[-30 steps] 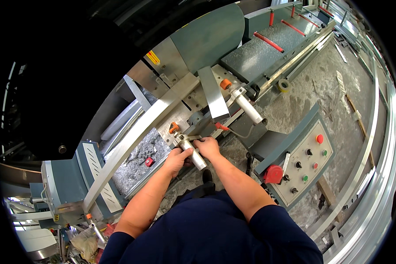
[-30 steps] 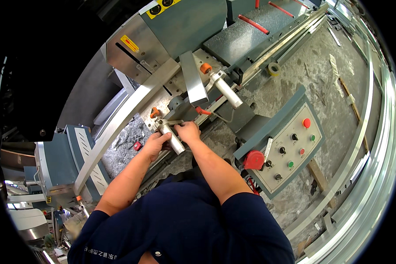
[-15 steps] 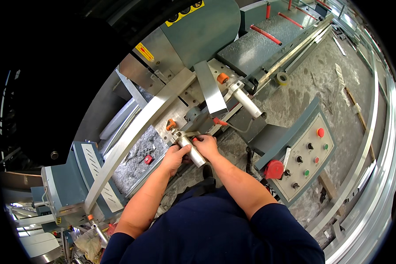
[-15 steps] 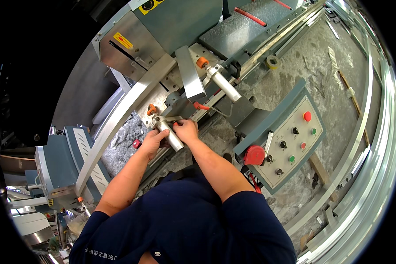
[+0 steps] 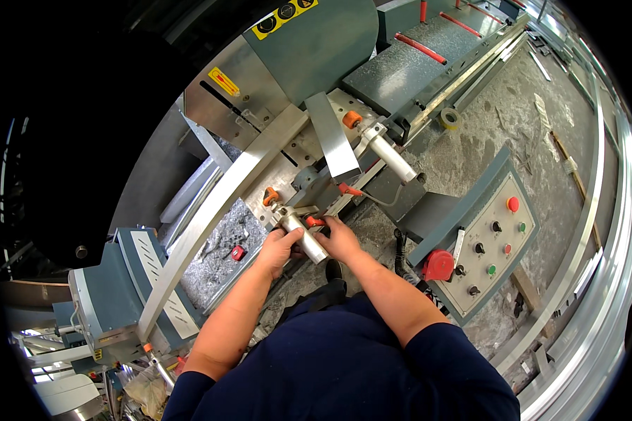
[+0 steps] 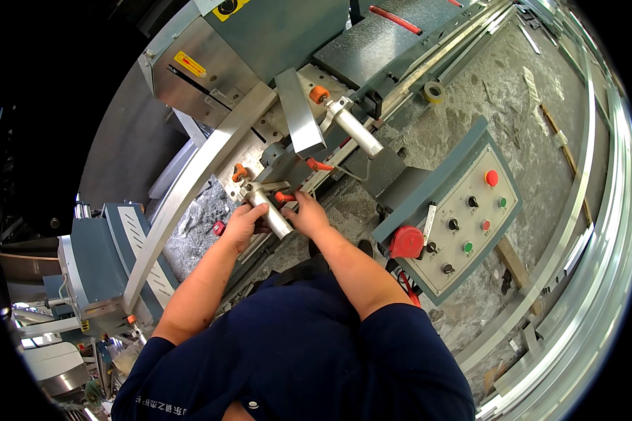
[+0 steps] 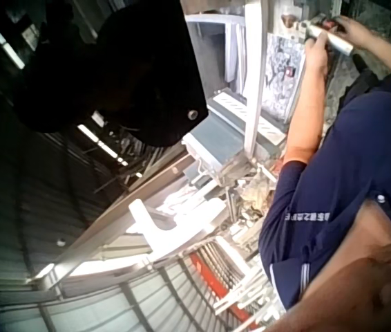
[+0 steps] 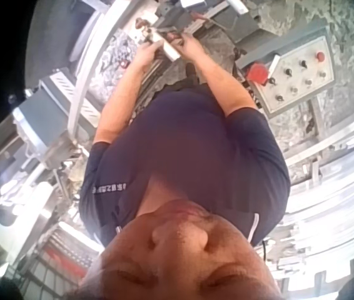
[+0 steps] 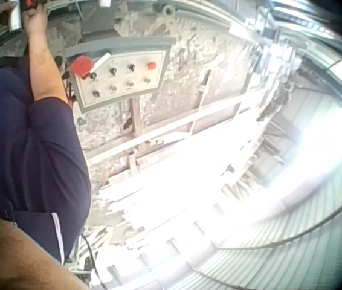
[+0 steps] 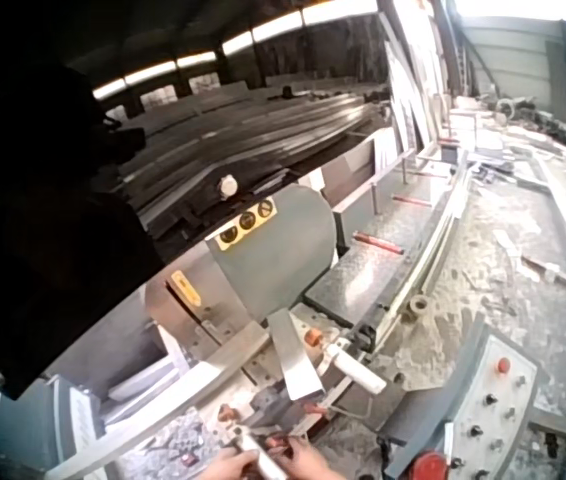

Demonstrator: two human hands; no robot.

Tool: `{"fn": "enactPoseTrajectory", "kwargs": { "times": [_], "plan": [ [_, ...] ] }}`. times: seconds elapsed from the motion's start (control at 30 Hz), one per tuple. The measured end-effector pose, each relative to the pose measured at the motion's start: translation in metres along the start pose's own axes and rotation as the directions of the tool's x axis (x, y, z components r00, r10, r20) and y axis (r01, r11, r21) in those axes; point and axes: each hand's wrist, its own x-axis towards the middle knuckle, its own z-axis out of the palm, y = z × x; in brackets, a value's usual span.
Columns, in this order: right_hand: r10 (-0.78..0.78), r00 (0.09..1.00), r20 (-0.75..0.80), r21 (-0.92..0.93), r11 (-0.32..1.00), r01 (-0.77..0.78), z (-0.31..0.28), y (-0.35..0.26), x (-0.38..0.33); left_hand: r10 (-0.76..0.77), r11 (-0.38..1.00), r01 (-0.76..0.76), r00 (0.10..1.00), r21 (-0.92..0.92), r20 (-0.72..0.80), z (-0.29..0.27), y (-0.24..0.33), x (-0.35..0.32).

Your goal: The person selects a long aluminum profile from a pile of scrap metal and measures it with a tape measure. They then carry the profile to a metal cutting machine, place it into the clamps, and secure it for cutting. The person adjusts the machine's clamps and positions the profile precisely before the clip ends.

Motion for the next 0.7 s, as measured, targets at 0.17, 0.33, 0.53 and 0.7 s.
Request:
{"fn": "enactPoseTrajectory", "kwargs": {
  "times": [0.17,0.33,0.53,0.7],
  "plan": [
    [-0.003,0.997,-0.081,-0.043,0.999,0.0,0.004,-0.001,0.002,0.007,0.999,-0.006,1.0,0.034,-0.03,0.014,0.0,0.0],
    [-0.007,0.999,-0.036,-0.031,1.0,0.006,0.001,-0.005,0.0,0.123,0.99,-0.118,0.991,0.071,-0.062,0.022,-0.005,0.001],
    [0.105,0.981,0.162,0.19,0.972,-0.135,0.009,0.003,0.005,0.081,0.995,-0.078,0.995,0.061,-0.052,0.024,-0.003,0.003],
    [0.205,0.908,0.367,0.414,0.837,-0.356,0.014,0.001,0.009,0.084,0.996,-0.084,0.996,0.028,-0.01,0.016,-0.01,0.007]
  ]
}}
